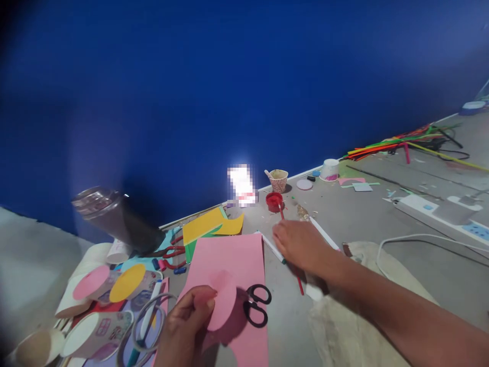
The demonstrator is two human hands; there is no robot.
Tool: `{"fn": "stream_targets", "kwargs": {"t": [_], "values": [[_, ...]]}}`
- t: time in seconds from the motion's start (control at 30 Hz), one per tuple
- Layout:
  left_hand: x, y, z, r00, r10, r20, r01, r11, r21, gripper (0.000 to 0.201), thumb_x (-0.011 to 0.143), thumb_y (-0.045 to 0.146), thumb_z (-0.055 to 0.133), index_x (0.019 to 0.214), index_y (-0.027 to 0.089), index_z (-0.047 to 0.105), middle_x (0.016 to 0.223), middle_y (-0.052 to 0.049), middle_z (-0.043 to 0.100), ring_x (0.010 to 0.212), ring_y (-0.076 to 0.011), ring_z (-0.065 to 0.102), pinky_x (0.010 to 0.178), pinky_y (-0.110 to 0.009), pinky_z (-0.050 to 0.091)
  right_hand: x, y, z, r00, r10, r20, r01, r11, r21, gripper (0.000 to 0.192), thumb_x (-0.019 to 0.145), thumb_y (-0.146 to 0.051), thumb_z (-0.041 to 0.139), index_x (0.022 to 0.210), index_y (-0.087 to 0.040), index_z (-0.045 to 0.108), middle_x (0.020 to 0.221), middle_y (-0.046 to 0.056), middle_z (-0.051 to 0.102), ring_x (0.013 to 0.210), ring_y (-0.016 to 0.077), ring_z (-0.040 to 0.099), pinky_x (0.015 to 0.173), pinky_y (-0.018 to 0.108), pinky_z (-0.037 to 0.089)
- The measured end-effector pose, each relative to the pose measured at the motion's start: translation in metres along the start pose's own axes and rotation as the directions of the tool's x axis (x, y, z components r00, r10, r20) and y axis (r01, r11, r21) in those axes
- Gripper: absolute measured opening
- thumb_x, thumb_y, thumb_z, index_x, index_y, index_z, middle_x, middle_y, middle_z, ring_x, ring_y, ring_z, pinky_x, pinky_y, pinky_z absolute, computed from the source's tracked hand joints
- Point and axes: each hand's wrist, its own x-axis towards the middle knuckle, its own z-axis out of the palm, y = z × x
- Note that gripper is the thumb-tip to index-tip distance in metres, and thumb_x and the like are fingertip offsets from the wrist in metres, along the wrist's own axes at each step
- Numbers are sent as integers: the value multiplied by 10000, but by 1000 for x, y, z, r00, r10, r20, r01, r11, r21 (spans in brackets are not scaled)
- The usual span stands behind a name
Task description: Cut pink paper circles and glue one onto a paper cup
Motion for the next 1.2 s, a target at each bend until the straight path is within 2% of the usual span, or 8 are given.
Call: {"fn": "stream_targets", "kwargs": {"t": [0.13, 0.43, 0.6, 0.73, 0.87, 0.97, 1.13, 1.2], "values": [[6, -6, -2, 998, -60, -28, 59, 997, -54, 355, 596, 383, 837, 831, 186, 657, 607, 58, 481, 480, -77, 413, 446, -174, 332, 8, 33, -3, 1000, 20, -18, -21, 998, -59, 314, 889, -66, 503, 1018, -210, 751, 1007, 114, 647, 842, 219, 628, 612, 278, 315], [16, -2, -11, 996, -85, -2, 85, 996, -32, 368, 507, 329, 877, 793, 179, 701, 682, 40, 546, 522, -80, 447, 446, -181, 362, 17, 44, 19, 993, -107, -47, 106, 994, -17, 226, 879, -117, 594, 751, -213, 754, 875, 70, 675, 834, 209, 626, 639, 270, 358], [18, -1, -13, 992, -126, -33, 124, 991, -59, 361, 474, 285, 878, 787, 176, 734, 704, 27, 604, 514, -75, 453, 457, -188, 373, 19, 50, 13, 955, -57, -291, 101, 985, 137, 234, 948, -182, 540, 1059, -212, 743, 1040, 112, 733, 1036, 267, 620, 798, 324, 452], [19, -6, -11, 994, -56, -97, 51, 997, -49, 354, 495, 305, 867, 804, 183, 744, 711, 18, 626, 537, -88, 481, 467, -186, 367, 18, 47, 7, 848, 95, -521, 118, 926, 360, 311, 1014, -338, 459, 1171, -215, 697, 1092, 91, 747, 1048, 237, 647, 922, 352, 476], [14, -2, -6, 993, -86, -85, 78, 993, -89, 346, 505, 309, 862, 800, 179, 735, 745, 12, 639, 604, -112, 540, 511, -192, 410, 16, 47, 3, 768, 312, -559, 149, 762, 630, 389, 1022, -461, 432, 988, -215, 732, 830, 47, 727, 706, 174, 644, 641, 288, 508], [6, 4, -2, 993, -113, -35, 111, 993, -51, 340, 537, 303, 862, 819, 172, 727, 756, 12, 630, 593, -95, 516, 500, -178, 381, 12, 42, -1, 772, 452, -448, 206, 488, 848, 378, 957, -520, 545, 866, -195, 714, 684, 15, 651, 526, 119, 521, 462, 238, 402], [2, 6, 0, 999, -39, 16, 38, 998, 43, 255, 663, 344, 800, 780, 158, 670, 566, 53, 506, 480, -71, 377, 454, -188, 287, -3, 13, -4, 906, 382, -184, 139, 142, 980, 326, 768, -542, 794, 770, -226, 715, 610, -6, 621, 506, 121, 517, 452, 256, 416], [3, 6, -2, 1000, 16, 14, -17, 994, 110, 216, 698, 328, 769, 779, 162, 659, 525, 67, 476, 459, -66, 339, 454, -191, 267, -10, 2, -5, 916, 386, -112, 67, 128, 990, 296, 737, -536, 829, 736, -259, 726, 626, 5, 637, 503, 145, 541, 419, 276, 411]]}}
